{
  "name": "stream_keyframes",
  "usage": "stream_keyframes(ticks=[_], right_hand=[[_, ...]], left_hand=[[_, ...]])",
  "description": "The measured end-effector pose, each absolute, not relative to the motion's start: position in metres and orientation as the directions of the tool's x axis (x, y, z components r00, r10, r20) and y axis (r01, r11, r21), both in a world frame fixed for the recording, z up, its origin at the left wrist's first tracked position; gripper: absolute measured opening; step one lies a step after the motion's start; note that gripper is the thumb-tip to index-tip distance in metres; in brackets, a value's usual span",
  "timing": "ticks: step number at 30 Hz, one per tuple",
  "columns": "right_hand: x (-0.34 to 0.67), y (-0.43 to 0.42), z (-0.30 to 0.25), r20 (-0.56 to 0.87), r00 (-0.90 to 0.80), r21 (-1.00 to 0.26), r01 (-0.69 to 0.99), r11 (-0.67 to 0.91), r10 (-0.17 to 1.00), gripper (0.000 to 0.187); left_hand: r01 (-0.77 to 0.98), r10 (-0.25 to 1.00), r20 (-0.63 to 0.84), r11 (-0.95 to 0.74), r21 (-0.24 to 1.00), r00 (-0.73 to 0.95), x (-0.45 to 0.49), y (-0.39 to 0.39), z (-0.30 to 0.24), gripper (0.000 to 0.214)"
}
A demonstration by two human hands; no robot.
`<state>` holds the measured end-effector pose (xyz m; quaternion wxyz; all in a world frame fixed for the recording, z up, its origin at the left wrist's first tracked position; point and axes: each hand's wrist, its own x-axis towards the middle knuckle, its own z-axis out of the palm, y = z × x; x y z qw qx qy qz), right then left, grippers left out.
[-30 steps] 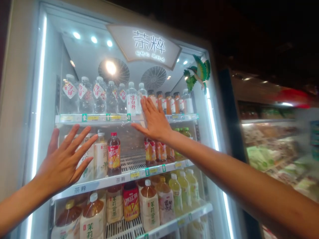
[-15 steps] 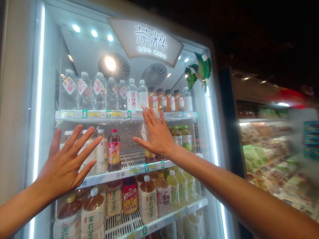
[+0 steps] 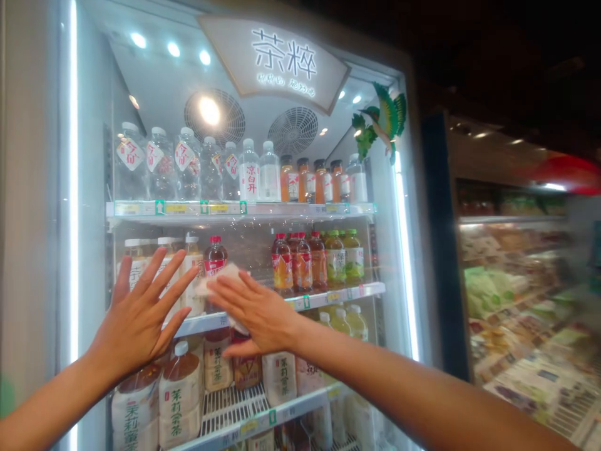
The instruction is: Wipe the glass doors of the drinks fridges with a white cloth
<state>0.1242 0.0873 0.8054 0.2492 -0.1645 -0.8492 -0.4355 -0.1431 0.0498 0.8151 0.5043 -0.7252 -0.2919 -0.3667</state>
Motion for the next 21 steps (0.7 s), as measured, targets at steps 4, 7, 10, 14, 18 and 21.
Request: stream_keyframes(ticks=[4,7,10,14,18,21], right_hand=[[0.119,0.092,0.871,0.885,-0.442,0.350,0.838,0.418,0.146,0.100],[0.105,0.089,0.831,0.943,-0.281,0.190,0.897,0.399,0.181,0.101],[0.091,0.079,0.723,0.893,-0.403,0.258,0.824,0.505,0.201,0.102],[0.100,0.076,0.656,0.872,-0.427,0.223,0.782,0.583,0.239,0.098],[0.129,0.084,0.670,0.938,-0.200,0.015,0.838,0.545,0.282,0.088],[0.147,0.084,0.630,0.942,-0.150,-0.027,0.857,0.514,0.300,0.088]], left_hand=[[0.818,0.101,0.846,-0.339,-0.465,0.523,-0.135,0.047,0.801,0.073],[0.840,0.138,0.875,-0.382,-0.385,0.464,-0.124,0.041,0.776,0.075],[0.857,0.179,0.896,-0.414,-0.305,0.406,-0.113,0.037,0.732,0.076],[0.856,0.223,0.884,-0.428,-0.290,0.411,-0.098,0.038,0.671,0.081],[0.852,0.260,0.875,-0.452,-0.263,0.408,-0.078,0.038,0.644,0.086],[0.838,0.291,0.864,-0.494,-0.232,0.411,-0.060,0.037,0.638,0.087]])
